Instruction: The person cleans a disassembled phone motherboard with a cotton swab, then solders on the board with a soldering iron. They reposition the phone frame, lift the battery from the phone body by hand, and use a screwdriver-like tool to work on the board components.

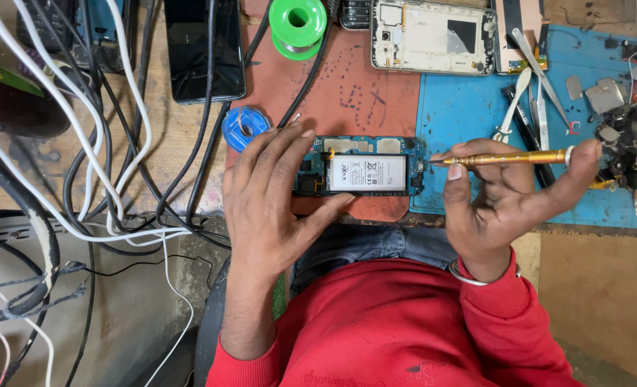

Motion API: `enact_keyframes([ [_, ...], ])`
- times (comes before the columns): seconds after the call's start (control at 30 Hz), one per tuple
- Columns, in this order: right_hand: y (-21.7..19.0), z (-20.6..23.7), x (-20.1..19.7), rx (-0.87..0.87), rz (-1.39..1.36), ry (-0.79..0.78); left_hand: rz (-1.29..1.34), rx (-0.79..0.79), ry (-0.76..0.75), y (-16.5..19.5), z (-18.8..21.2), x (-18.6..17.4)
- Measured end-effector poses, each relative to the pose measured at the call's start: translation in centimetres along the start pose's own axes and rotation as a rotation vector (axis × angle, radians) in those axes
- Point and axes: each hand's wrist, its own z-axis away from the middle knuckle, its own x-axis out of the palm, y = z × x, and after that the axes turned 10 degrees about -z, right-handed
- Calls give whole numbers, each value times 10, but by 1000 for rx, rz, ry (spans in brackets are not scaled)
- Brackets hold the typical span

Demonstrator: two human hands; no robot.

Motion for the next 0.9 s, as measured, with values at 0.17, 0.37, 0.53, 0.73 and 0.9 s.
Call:
enact_keyframes([
  [0.17,4,-3,1,-75,27,-77,5,4,-10,1,-1,-1],
  [0.37,-1,-6,4,-64,37,-110,7,13,-4,0,0,0],
  [0.53,-3,-10,5,-72,46,-139,3,14,7,0,1,1],
  [0.73,-6,-14,8,-93,89,-158,-8,13,3,0,0,2],
  [0.9,-14,-23,6,-151,168,-236,-4,11,-2,0,0,0],
])
